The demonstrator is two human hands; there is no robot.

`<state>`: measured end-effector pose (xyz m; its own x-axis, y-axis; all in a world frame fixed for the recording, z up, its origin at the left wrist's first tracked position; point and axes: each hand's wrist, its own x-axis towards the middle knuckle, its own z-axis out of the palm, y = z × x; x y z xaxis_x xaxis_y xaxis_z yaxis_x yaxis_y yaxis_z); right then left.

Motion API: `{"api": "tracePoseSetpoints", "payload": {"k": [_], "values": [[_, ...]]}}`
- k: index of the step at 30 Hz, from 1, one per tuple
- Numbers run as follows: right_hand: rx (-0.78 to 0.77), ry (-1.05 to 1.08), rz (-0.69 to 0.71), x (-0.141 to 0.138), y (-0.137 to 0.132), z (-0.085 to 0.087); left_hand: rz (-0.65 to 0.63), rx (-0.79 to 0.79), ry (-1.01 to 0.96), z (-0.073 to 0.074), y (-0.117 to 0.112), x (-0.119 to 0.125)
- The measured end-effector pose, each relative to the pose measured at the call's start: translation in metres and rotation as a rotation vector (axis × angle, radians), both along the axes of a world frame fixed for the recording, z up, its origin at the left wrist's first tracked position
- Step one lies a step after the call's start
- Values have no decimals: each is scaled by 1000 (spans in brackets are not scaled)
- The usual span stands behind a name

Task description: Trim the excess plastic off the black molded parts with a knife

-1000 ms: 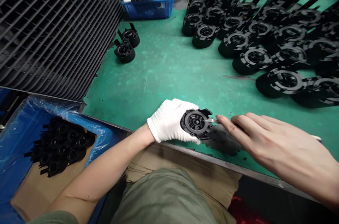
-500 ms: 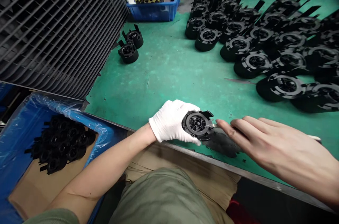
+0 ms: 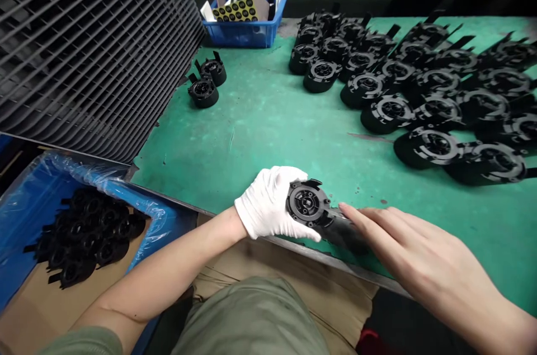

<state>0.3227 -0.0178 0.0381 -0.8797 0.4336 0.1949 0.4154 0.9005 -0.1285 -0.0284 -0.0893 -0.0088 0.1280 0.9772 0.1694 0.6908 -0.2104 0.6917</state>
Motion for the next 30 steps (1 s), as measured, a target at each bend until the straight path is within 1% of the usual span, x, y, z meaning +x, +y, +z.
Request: {"api": "tracePoseSetpoints", "payload": {"k": [4,6,8,11,15,23,27,30], "values": [[-13,2,-17,-6,-10,4,-165,-108,-128,22,14,-5],[24,19,25,-14,-10,7,-180,-138,-149,30,18,-6],[78,28,76,-21,-9,10,-166,-136,-147,33,19,-6],[135,2,88,-28,-9,12,-166,-137,-143,33,18,-4],[163,-23,91,-30,-7,16,-173,-142,-153,31,16,-4],[125,-69,123,-35,8,26,-156,-125,-107,19,15,-4],[142,-74,94,-34,6,24,-151,-101,-75,16,14,-4],[97,-48,62,-33,1,21,-129,-77,-52,14,13,-3]]}}
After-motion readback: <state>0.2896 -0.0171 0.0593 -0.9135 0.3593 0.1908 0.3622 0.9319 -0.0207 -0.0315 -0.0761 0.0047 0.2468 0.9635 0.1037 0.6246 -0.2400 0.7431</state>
